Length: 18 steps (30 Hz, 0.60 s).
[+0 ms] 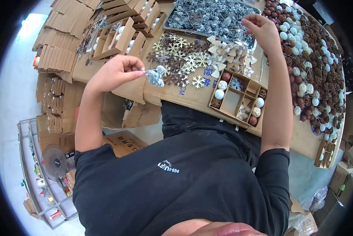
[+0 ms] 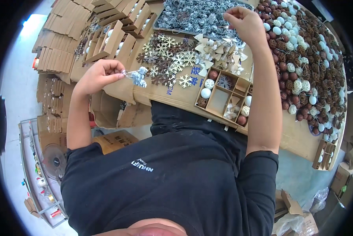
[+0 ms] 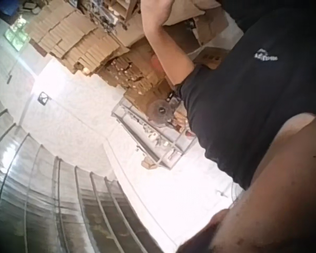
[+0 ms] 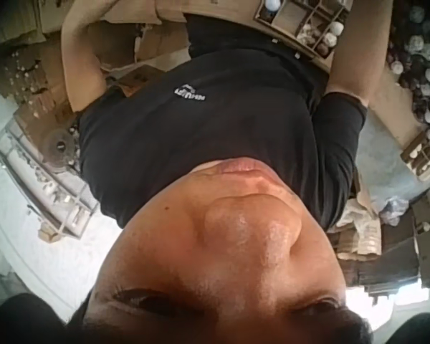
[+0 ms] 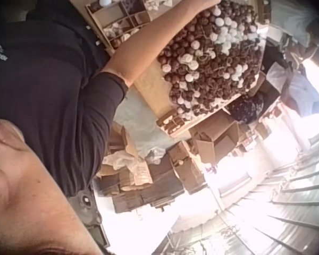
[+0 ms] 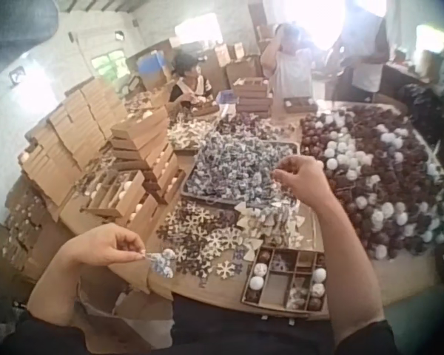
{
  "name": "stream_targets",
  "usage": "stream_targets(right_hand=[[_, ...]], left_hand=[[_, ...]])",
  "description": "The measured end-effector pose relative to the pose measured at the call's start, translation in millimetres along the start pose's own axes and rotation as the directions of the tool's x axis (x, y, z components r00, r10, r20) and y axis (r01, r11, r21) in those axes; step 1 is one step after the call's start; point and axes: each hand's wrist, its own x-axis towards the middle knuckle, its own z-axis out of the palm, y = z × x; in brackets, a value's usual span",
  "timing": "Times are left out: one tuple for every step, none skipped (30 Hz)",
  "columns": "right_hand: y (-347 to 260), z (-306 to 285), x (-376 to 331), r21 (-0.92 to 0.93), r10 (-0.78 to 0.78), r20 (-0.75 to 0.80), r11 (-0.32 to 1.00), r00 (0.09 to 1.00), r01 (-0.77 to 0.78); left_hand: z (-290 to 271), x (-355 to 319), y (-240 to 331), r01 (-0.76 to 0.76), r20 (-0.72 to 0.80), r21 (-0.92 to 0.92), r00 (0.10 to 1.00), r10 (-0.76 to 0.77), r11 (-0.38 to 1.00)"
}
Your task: Packing decorative items like pinecones and snowflakes into wooden storage boxes.
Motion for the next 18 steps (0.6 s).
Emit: stream_targets(right_hand=[[2.2, 1.6, -2.1, -0.022, 0.046, -0.006, 0.999, 0.999, -0.046], [5.1, 2.9, -5.4, -0.044, 0.092, -0.015, 0.995, 0.996, -0.093], [10.5, 4.5, -8.7, -0.130, 0.125, -0.038, 0.983, 0.991, -0.129], [17.1, 5.1, -13.2, -0.154, 0.181, -0.043, 0.971, 0.983, -0.185], [23.9, 6.0, -17.4, -0.177, 0.236, -0.049, 0.954, 0.971, -0.241], [42.3, 1.2, -18.9, -0.303, 0.223, -0.043, 0.926, 0.974, -0.226], [46.3, 3.7, -23.7, -0.406, 0.232, -0.043, 0.885, 0.972, -0.229], [50.1, 5.4, -28.2, -0.504, 0.240, -0.045, 0.833, 0.970, -0.230], [54.1, 7.1, -29.8, -0.637, 0.256, -0.044, 0.738, 0.966, -0.225], [57.7, 8.8, -28.5, -0.674, 0.380, -0.048, 0.670, 0.924, -0.311], [61.3, 8.9, -29.2, -0.630, 0.439, -0.072, 0.676, 0.896, -0.382], [60.9, 9.3, -28.7, -0.584, 0.494, -0.091, 0.677, 0.865, -0.448], [68.4, 10.2, -27.7, -0.542, 0.508, -0.093, 0.695, 0.856, -0.472], [71.7, 9.0, -26.8, -0.477, 0.544, -0.068, 0.719, 0.837, -0.506], [75.5, 10.7, -26.3, -0.406, 0.575, -0.029, 0.741, 0.818, -0.535], [82.3, 11.1, -27.7, -0.346, 0.547, -0.024, 0.781, 0.837, -0.520], [89.2, 12.3, -30.8, -0.313, 0.511, -0.052, 0.808, 0.858, -0.500], [92.9, 15.8, -32.5, -0.279, 0.472, -0.077, 0.835, 0.878, -0.474]], left_hand=[[2.3, -1.8, -2.8, -0.005, -0.008, -0.007, 1.000, 0.005, 1.000], [4.2, -2.9, -5.2, 0.004, 0.002, -0.023, 1.000, -0.004, 1.000], [6.7, -3.5, -7.2, 0.013, 0.014, -0.040, 1.000, -0.013, 0.999], [8.9, -2.6, -8.9, 0.008, 0.012, -0.045, 1.000, -0.008, 0.999], [10.9, -1.5, -10.5, 0.017, 0.020, -0.069, 1.000, -0.016, 0.997], [13.4, 2.1, -10.6, 0.020, 0.036, -0.088, 0.999, -0.017, 0.996], [15.3, 3.9, -12.5, 0.030, 0.047, -0.109, 0.999, -0.025, 0.994], [17.8, 5.0, -15.1, 0.027, 0.049, -0.113, 0.999, -0.022, 0.993], [19.5, 5.8, -16.7, 0.027, 0.058, -0.128, 0.998, -0.020, 0.991], [21.6, 6.6, -19.1, 0.027, 0.066, -0.143, 0.998, -0.017, 0.989], [24.5, 7.6, -23.6, 0.022, 0.061, -0.153, 0.998, -0.013, 0.988], [28.7, 9.4, -28.3, 0.034, 0.058, -0.212, 0.998, -0.022, 0.977], [33.2, 11.3, -33.2, 0.045, 0.056, -0.269, 0.998, -0.031, 0.962], [40.6, 15.0, -36.3, 0.037, 0.042, -0.278, 0.999, -0.026, 0.960], [50.9, 15.4, -41.7, 0.050, 0.038, -0.329, 0.998, -0.040, 0.943], [61.4, 19.6, -43.6, 0.058, 0.043, -0.378, 0.998, -0.046, 0.924], [74.3, 20.6, -40.6, 0.112, 0.037, -0.386, 0.994, -0.106, 0.916], [86.0, 21.1, -41.0, 0.132, 0.067, -0.511, 0.991, -0.114, 0.849]])
